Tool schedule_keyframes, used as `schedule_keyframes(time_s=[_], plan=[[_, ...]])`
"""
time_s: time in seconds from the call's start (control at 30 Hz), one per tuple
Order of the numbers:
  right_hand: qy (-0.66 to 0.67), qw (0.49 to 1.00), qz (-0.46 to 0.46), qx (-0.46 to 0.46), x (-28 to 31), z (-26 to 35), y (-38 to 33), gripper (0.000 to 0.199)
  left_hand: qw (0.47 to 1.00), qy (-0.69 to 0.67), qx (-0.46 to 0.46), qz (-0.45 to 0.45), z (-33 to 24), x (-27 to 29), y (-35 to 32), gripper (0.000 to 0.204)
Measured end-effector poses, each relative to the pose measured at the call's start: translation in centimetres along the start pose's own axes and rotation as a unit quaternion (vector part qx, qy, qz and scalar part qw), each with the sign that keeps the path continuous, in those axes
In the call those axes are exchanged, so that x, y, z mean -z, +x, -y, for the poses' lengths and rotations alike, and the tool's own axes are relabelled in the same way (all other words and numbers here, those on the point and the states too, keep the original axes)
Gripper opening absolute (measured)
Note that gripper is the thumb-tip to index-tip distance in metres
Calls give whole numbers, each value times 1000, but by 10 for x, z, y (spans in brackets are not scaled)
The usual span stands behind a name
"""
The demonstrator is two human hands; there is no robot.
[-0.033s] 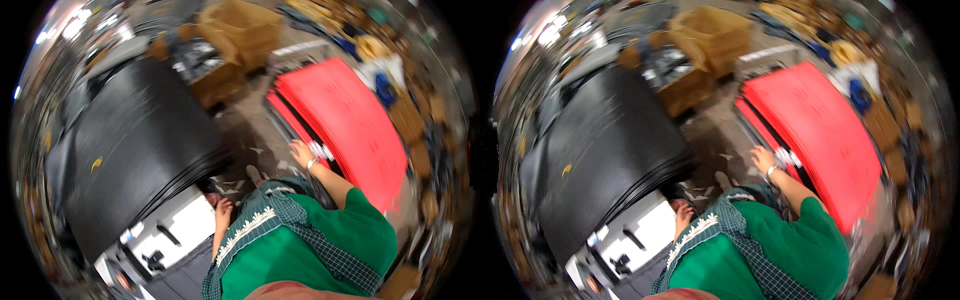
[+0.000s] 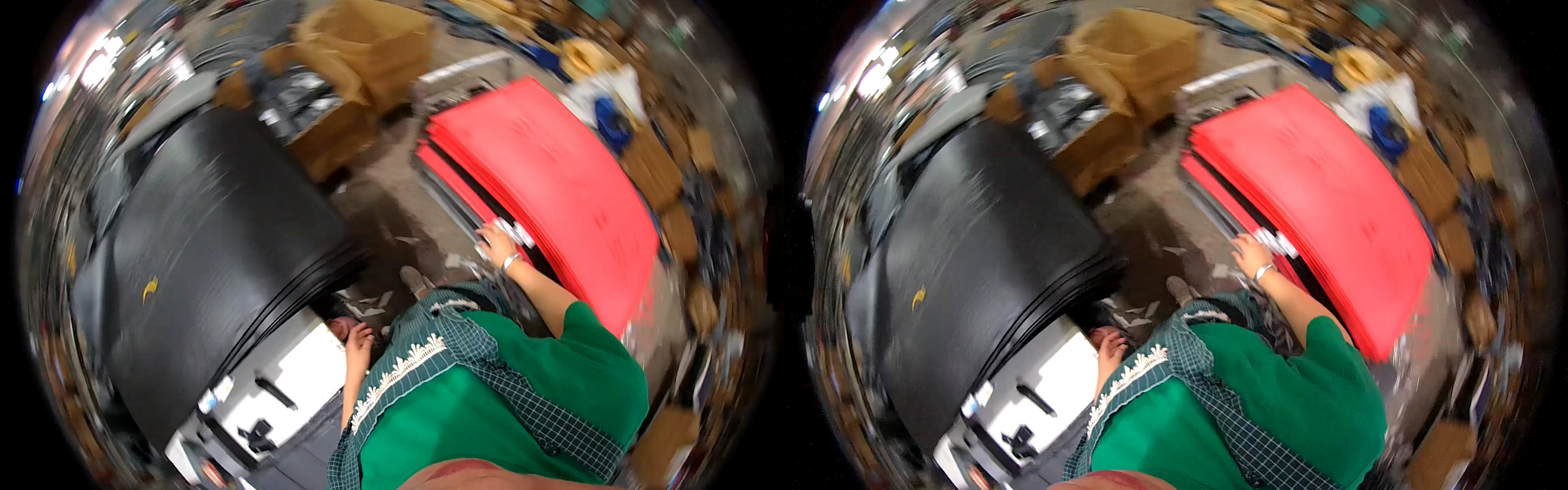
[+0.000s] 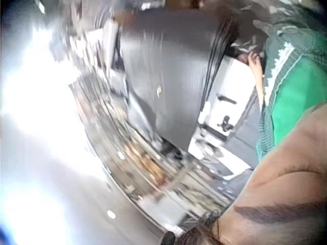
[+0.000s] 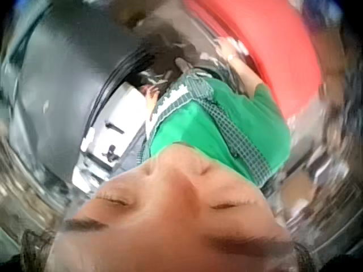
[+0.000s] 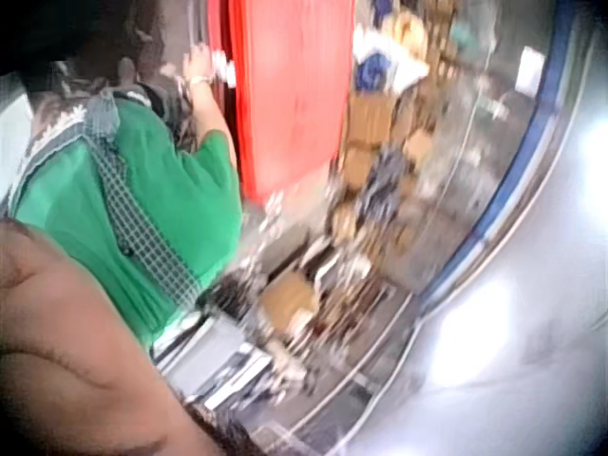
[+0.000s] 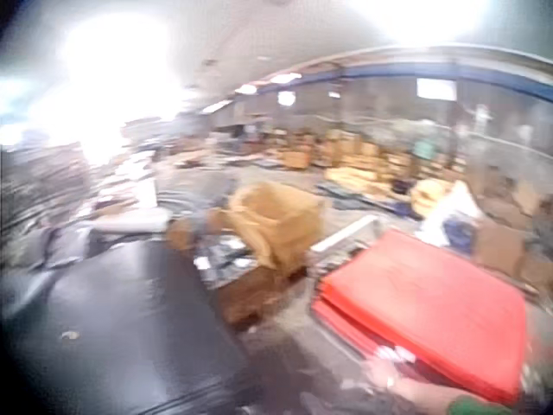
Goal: The person sorts through a stack of black and red floor mats, lifting each mat one at a time from a stack on a cart and placing it onto another stack on the adjacent table.
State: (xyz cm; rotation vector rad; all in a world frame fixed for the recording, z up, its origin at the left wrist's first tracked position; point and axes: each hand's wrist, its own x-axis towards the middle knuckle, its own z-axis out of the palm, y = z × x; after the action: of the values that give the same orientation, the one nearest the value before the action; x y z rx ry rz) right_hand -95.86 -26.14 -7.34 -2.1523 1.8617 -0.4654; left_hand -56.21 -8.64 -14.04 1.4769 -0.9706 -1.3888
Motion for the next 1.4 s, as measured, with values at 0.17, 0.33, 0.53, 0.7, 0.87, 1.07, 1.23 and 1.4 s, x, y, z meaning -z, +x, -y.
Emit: schedule_keyframes(time_s=[0.17,0.33,0.53,0.7,0.87,1.07,1.23,1.4], plan=[[23,934,-30,-357,15,-139,-135,35,990,101,0,95,-40,-24,36,35],[30,881,-30,-472,19,-186,-172,43,991,101,-1,91,-104,-93,57,32],[-87,906,-3,-414,25,-250,-160,70,979,100,30,177,-108,-218,69,34],[-138,929,95,-330,35,-267,-147,86,945,165,27,281,-106,-315,73,33],[-100,966,106,-214,18,-313,-155,56,931,180,17,318,-117,-386,74,32],[-89,982,95,-140,30,-314,-159,27,894,263,-17,362,-102,-420,80,32],[-19,989,-24,-143,70,-316,-150,15,868,288,21,403,-110,-435,84,33],[62,978,-49,-190,71,-320,-145,14,849,266,46,455,-94,-439,114,34]])
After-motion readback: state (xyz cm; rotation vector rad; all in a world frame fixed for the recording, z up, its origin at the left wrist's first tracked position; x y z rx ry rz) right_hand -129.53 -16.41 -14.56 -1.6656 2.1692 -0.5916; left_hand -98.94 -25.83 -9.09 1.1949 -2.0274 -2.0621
